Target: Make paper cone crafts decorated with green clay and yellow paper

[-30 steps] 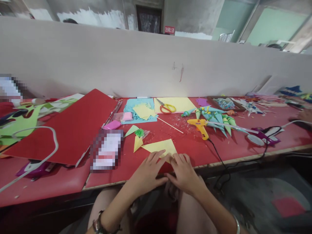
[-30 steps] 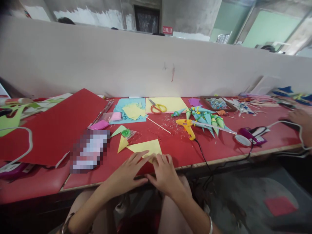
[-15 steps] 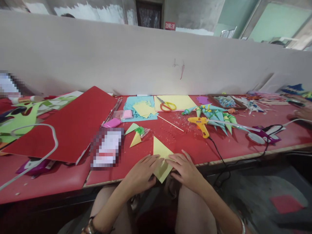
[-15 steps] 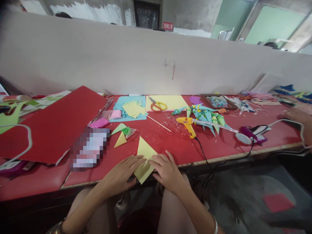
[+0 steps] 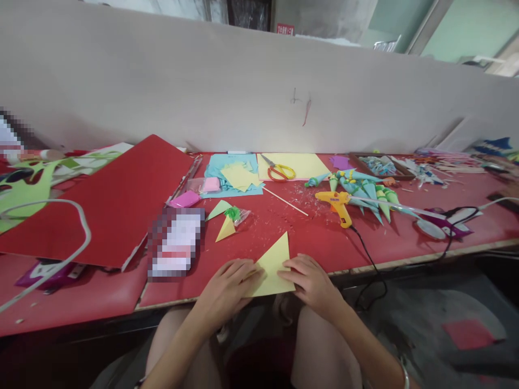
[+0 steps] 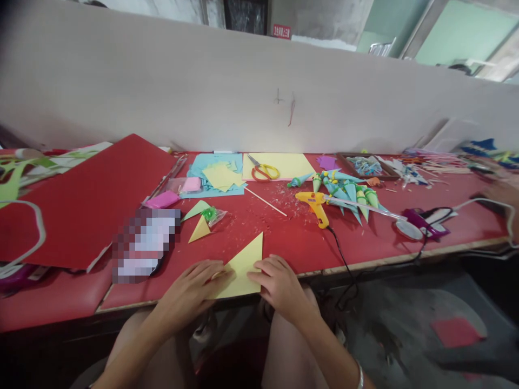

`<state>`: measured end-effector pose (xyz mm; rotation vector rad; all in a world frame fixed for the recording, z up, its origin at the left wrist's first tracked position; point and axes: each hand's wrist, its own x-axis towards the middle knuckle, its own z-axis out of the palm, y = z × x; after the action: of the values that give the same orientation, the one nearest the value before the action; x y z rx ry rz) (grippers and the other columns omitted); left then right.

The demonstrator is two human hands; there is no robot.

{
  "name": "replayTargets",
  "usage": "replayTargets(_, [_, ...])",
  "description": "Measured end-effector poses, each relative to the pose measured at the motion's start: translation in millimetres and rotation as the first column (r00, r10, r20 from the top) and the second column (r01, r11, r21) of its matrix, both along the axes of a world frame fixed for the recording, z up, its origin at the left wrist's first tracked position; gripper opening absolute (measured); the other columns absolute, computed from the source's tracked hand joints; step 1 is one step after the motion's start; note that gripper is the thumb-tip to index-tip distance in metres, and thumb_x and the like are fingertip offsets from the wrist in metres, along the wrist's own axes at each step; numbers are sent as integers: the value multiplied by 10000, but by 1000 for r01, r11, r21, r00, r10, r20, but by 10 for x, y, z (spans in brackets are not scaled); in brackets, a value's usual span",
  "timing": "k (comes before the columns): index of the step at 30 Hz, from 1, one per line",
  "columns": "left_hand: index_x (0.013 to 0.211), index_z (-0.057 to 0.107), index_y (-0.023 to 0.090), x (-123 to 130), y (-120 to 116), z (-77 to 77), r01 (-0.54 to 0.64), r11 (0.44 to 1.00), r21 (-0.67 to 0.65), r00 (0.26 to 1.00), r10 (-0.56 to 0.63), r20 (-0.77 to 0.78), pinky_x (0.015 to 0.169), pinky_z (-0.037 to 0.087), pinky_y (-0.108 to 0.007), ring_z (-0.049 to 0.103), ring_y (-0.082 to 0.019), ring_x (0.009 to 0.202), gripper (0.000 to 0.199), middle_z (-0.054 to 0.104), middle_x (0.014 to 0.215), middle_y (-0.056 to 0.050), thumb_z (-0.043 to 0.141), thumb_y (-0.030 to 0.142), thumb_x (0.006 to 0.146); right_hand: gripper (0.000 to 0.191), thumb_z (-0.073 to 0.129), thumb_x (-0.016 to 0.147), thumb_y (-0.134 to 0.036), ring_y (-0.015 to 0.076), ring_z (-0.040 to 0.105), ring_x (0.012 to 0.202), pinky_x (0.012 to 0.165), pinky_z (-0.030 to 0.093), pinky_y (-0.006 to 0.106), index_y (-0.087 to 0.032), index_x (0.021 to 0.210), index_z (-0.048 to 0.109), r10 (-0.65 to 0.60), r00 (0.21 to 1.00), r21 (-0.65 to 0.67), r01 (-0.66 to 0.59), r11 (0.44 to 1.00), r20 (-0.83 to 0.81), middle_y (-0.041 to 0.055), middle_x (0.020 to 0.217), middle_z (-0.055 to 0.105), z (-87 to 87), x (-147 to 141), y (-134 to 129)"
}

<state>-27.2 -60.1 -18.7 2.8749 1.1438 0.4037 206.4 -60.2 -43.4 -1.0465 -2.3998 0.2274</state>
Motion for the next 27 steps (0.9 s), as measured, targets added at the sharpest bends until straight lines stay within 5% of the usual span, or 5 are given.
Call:
replayTargets(7, [955, 613, 227, 28, 4, -50, -115, 993, -5, 990, 115, 83, 655, 418, -266, 566, -155, 758, 225, 643, 844, 6, 601, 148, 745, 124, 543, 811, -160, 193, 497, 853, 729, 419, 314, -218, 875, 632, -60, 998, -107, 56, 993, -32, 53, 916, 597, 80, -109, 13])
replayTargets(11, [838, 638, 223, 27, 48, -73, -161, 987, -5, 974, 160, 162, 610, 389, -252, 565, -141, 705, 84, 643, 775, 12, 577, 235, 782, 172, 493, 858, -250, 163, 496, 785, 695, 396, 284, -204, 759, 625, -85, 992, -173, 69, 982, -89, 35, 825, 591, 127, -153, 50])
replayTargets(16, [726, 627, 192, 36, 105, -132, -204, 971, -124, 936, 230, 265, 612, 406, -224, 560, -122, 675, 187, 623, 721, -3, 505, 288, 829, 208, 517, 837, -307, 165, 494, 760, 690, 392, 286, -191, 675, 579, -197, 968, -191, 166, 967, -157, 30, 799, 590, 86, -215, 95])
replayTargets(27, [564, 476, 189, 63, 139, -104, -423, 876, -231, 877, 460, 139, 480, 289, -229, 443, -117, 522, 303, 464, 581, 35, 512, 389, 788, 166, 533, 822, -298, 182, 477, 725, 646, 390, 298, -185, 700, 536, -348, 936, -148, 338, 930, -48, 33, 778, 546, 42, -272, 102])
